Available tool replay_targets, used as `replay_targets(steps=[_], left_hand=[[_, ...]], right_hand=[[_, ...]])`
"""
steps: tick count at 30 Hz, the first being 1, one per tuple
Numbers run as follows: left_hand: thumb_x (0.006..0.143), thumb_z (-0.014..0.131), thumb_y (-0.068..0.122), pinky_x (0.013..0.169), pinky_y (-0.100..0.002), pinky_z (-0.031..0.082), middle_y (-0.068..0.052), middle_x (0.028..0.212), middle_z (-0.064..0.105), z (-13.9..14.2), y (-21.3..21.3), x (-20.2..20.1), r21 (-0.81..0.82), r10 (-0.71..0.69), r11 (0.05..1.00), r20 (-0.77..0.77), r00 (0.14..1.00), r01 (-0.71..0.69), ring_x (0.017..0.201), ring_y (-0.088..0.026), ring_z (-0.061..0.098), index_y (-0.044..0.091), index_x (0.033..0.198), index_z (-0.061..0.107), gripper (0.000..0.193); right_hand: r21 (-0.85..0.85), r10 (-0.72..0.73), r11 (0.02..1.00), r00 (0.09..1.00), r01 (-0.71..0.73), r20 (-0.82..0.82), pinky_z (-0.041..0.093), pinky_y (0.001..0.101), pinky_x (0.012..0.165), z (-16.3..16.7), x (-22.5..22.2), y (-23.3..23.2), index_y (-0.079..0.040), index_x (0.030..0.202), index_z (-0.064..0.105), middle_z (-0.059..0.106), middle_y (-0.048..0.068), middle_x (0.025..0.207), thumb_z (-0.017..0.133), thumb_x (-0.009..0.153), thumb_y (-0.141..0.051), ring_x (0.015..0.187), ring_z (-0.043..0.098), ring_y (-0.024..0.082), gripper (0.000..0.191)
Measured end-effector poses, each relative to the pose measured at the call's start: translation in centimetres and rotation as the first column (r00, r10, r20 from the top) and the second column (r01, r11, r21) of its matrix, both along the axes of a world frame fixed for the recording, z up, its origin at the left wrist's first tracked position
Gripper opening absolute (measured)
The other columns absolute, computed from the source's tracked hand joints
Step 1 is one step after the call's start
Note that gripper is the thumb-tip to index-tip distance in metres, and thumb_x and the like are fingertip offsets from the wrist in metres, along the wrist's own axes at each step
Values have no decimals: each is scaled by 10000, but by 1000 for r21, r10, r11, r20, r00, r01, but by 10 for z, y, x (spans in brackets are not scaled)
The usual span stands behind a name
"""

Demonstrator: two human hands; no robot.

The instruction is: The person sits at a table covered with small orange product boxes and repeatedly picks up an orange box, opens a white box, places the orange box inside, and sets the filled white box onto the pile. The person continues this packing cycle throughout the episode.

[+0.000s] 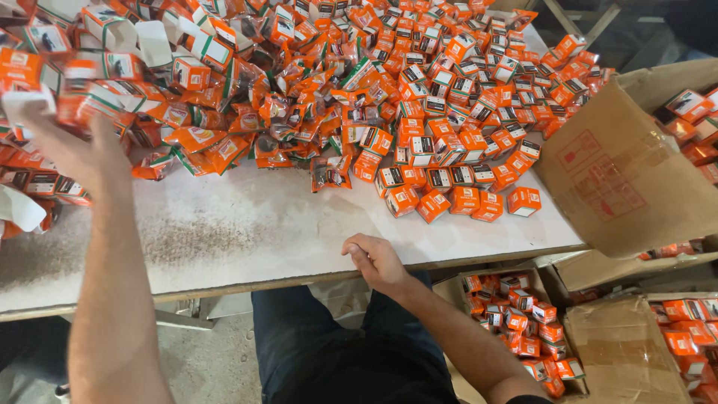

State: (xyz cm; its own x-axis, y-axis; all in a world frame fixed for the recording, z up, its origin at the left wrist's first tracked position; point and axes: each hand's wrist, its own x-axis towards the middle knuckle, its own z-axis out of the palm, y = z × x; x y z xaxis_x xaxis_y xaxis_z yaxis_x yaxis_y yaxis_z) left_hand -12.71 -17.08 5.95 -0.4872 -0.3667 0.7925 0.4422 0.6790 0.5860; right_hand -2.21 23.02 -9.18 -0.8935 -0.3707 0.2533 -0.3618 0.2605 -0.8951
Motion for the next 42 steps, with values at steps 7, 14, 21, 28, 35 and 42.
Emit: replay_targets(steps=[7,14,21,28,35,42], left_hand=[[755,769,21,913,-393,546,-174,1168,615,-93,149,101,9,-491,833,470,733,552,1037,-288,645,32,1457,452,771],[742,832,55,1039,-462,505,-224,1340,588,-97,186,115,-157,-628,649,442,640,745,1256,-403,583,45,1468,439,825],[693,749,96,994,-493,537,-175,1349,585,-105,188,128,-644,-416,618,218,883,450,1254,-377,595,91,1159,685,471],[732,745,85,962,-466,557,-132,1271,618,-102,193,137,-633,-389,656,184,903,412,1220,-345,629,66,999,656,283],[740,849,260,867,-478,550,-212,1233,624,-110,202,150,-532,-387,744,147,910,403,1111,-388,639,-21,1014,658,436],[751,864,158,841,-410,613,-147,1242,663,-120,216,137,-392,-451,763,246,858,514,1049,-338,694,30,1004,592,393]], right_hand=[[-142,-74,989,966,39,-247,506,308,764,25,-10,-13,19,1349,584,655,91,1018,669,973,-111,866,609,187,406],[35,-59,997,940,75,-335,566,353,764,36,-10,6,-53,1149,684,726,131,1049,732,956,-79,891,725,301,201],[242,-159,901,795,359,-586,531,473,627,36,1,7,-55,1233,635,677,131,861,716,839,-43,784,679,369,403],[219,-175,899,768,380,-616,533,466,633,44,10,3,-78,1054,620,692,124,876,694,881,-58,800,687,373,189],[325,-199,883,896,340,-396,513,512,631,48,4,5,-60,949,625,694,168,812,628,997,-173,756,674,410,123],[482,-173,817,932,317,-320,507,527,656,42,4,6,-41,942,610,686,188,774,586,1029,-245,752,668,423,223]])
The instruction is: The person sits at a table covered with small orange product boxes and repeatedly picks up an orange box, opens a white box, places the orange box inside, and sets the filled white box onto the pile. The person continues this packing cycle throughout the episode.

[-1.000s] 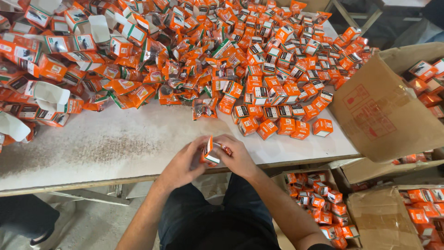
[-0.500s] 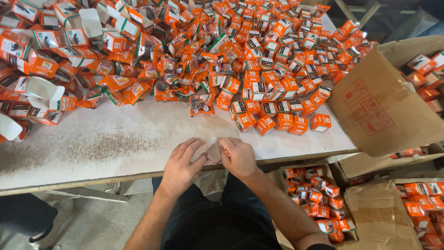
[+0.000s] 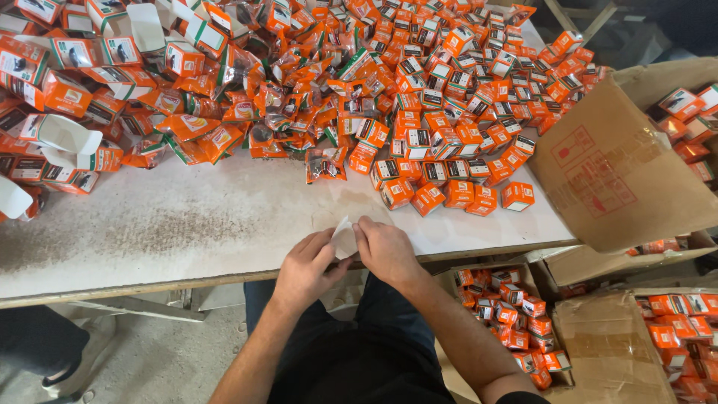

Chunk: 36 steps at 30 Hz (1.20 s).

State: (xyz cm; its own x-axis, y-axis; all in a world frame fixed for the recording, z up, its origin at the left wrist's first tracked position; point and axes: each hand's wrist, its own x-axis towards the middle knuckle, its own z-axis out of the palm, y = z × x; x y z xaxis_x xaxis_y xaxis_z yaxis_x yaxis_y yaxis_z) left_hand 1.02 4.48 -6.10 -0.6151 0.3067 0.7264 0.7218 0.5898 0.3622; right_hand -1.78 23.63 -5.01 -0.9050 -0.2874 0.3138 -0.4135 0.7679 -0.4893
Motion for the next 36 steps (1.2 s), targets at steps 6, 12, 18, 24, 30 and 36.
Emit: replay_targets(steps=[6,12,18,24,30,36], left_hand=[[697,784,43,799,-387,602,-180,1209,635,1,-2,-5,201,-38,979,355,934,-37,1004,-348,681,73,1305,590,640],[672,774,34,834,-411,555,-145,1118,656,6,-3,-8,190,-52,981,414,909,-31,968,-346,661,119,1440,495,821],[683,775,66,827,-411,562,-114,1100,672,10,-1,-7,145,-18,987,560,828,-76,882,-319,660,156,1475,486,849],[676,782,82,937,-442,547,-139,1223,667,3,0,-7,152,-22,988,326,945,-29,1091,-382,652,98,1377,534,743],[697,801,93,950,-430,552,-145,1230,656,-3,1,-11,116,23,992,293,956,-59,1100,-373,654,92,1266,573,612],[681,793,73,922,-456,537,-170,1193,630,4,0,-7,113,-12,993,348,937,-29,1072,-399,628,25,1304,569,664]], right_hand=[[-392,184,905,983,-165,12,534,425,827,-6,10,25,8,1426,395,577,199,1144,728,893,-121,977,612,346,643],[-442,163,878,983,-183,-81,492,429,1038,-4,20,44,15,1566,179,476,210,1451,756,933,-91,1290,553,352,863],[-19,272,959,937,-283,-217,544,409,1006,30,17,17,-53,1367,528,528,114,1403,830,900,-209,1215,636,329,578],[114,419,902,908,-415,-6,517,444,954,60,10,4,-38,1301,576,507,174,1312,752,899,-152,1165,599,374,453],[50,425,905,890,-423,-167,471,455,1025,57,9,15,25,1320,548,520,183,1344,725,884,-112,1240,540,381,491],[260,475,871,849,-417,-232,506,424,939,40,-2,23,-25,1292,658,661,81,1258,692,891,-67,1088,582,299,404]])
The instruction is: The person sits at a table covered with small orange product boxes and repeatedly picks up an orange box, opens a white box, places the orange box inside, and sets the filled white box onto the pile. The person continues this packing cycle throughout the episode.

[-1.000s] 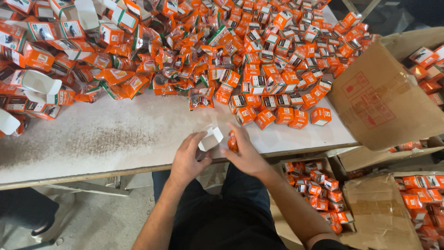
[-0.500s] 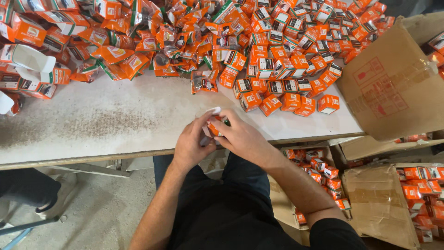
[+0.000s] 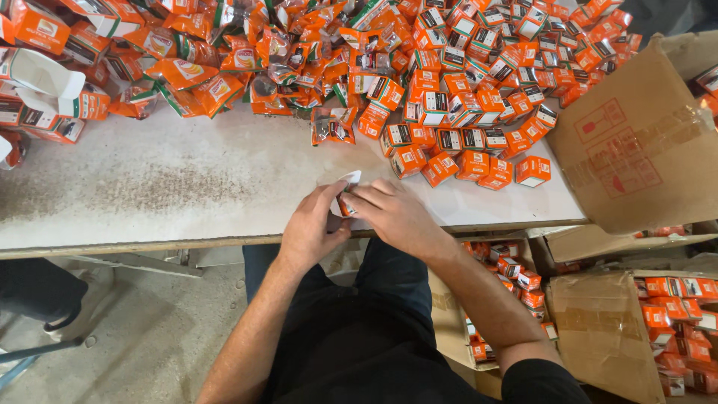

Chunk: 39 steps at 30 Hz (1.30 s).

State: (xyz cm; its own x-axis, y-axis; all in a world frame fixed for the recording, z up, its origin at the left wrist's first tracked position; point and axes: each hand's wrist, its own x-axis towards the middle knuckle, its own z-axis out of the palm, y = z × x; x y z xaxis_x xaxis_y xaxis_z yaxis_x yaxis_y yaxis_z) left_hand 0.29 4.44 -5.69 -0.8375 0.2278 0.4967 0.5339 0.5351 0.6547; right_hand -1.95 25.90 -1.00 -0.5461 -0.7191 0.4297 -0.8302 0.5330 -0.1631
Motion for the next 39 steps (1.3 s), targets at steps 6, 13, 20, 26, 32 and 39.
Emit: replay_targets(steps=[6,13,20,26,32,39], left_hand=[[674,769,55,919,-435,554,-155,1224,631,6,1,3,8,-19,1000,37,999,18,1084,-379,640,38,1278,601,627],[699,768,95,941,-445,544,-178,1259,580,3,3,3,-37,2,999,27,1000,-1,1125,-396,616,3,1251,593,587],[761,795,80,850,-423,558,-184,1215,553,-1,4,14,67,77,994,68,995,-82,1033,-351,635,18,1307,596,584],[688,799,-10,977,-458,558,-112,1251,640,0,3,13,-50,34,997,-422,906,-61,1166,-374,626,40,1179,653,515],[806,845,30,975,-422,592,-90,1301,642,-3,8,11,-14,47,998,-345,937,-55,1190,-334,665,41,1180,659,418],[827,809,12,884,-384,627,-225,1357,543,-12,9,11,71,61,996,-206,977,-47,1125,-348,689,66,1152,656,363]], right_hand=[[-268,-9,962,986,53,165,530,410,887,-27,-15,-5,-82,1169,701,693,19,1125,757,953,-152,984,644,284,234],[-451,-203,869,978,205,54,516,381,773,-49,2,-22,-74,1078,738,648,81,1128,805,886,-105,913,623,282,206],[-264,-167,955,981,137,-96,486,460,995,-44,1,-12,-60,1128,724,617,54,1254,793,891,-208,1128,566,318,288],[-248,-222,948,973,199,-67,446,485,1071,-47,11,-6,-85,1231,725,524,118,1367,779,914,-236,1246,488,380,355],[-554,-193,771,944,315,269,514,413,1028,-61,12,-12,-56,1367,609,466,136,1404,850,864,-179,1218,571,294,571],[-422,-131,894,988,151,78,499,384,960,-66,10,-7,-106,1285,713,534,144,1401,833,831,-60,1142,557,329,471]])
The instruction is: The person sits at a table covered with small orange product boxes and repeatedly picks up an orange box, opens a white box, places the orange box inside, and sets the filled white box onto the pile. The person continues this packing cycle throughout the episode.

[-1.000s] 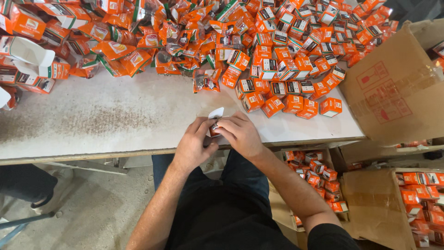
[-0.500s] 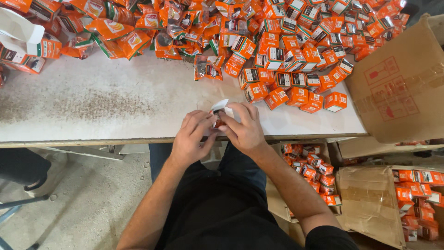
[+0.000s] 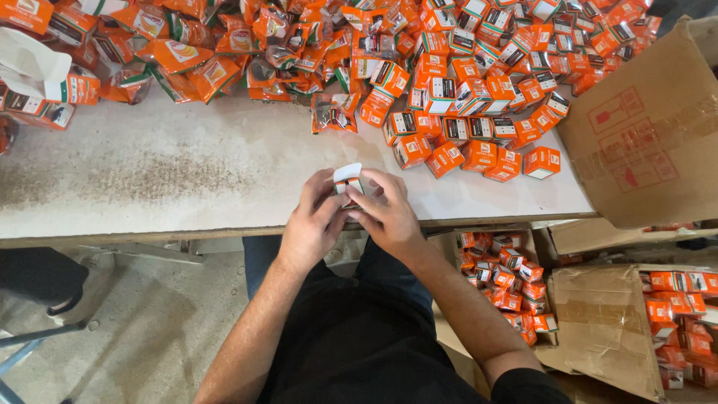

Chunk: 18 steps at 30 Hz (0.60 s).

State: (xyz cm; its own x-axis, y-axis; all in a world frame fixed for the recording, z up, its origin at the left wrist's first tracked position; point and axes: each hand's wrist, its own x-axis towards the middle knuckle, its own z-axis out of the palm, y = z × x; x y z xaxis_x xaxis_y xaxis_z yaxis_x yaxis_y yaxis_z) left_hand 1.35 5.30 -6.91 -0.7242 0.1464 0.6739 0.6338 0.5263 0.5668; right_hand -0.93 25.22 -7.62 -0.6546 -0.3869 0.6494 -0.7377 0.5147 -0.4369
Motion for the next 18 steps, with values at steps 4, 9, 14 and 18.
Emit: replay_targets(steps=[4,9,14,18], left_hand=[[812,836,36,874,-406,614,-194,1336,611,2,-3,-3,13,-24,1000,61,998,24,1105,-367,689,48,1103,660,340],[808,831,31,914,-401,600,-160,1349,644,2,-3,-1,39,-62,998,125,990,58,1140,-361,690,67,1136,623,390],[790,750,-55,966,-410,583,-156,1364,644,-4,-6,-2,117,-74,992,215,974,50,1187,-374,685,25,1306,479,588],[820,780,-36,960,-410,583,-161,1377,642,-5,-9,-4,127,-136,986,214,967,110,1194,-372,681,28,1252,440,553]], right_hand=[[-146,85,987,987,-65,137,513,367,1032,-6,-5,-4,-100,1294,719,584,103,1371,744,959,11,1207,600,286,353],[-417,218,906,774,66,595,519,321,900,-5,-14,-9,-66,1296,572,575,145,1233,712,923,2,1013,605,222,404],[-245,387,912,889,-329,244,499,359,1087,11,-11,0,-16,1316,634,552,145,1377,725,942,-13,1256,600,260,384],[-222,270,951,926,-214,265,541,363,1046,12,-8,-3,-40,1267,679,607,135,1351,725,952,-18,1245,641,280,319]])
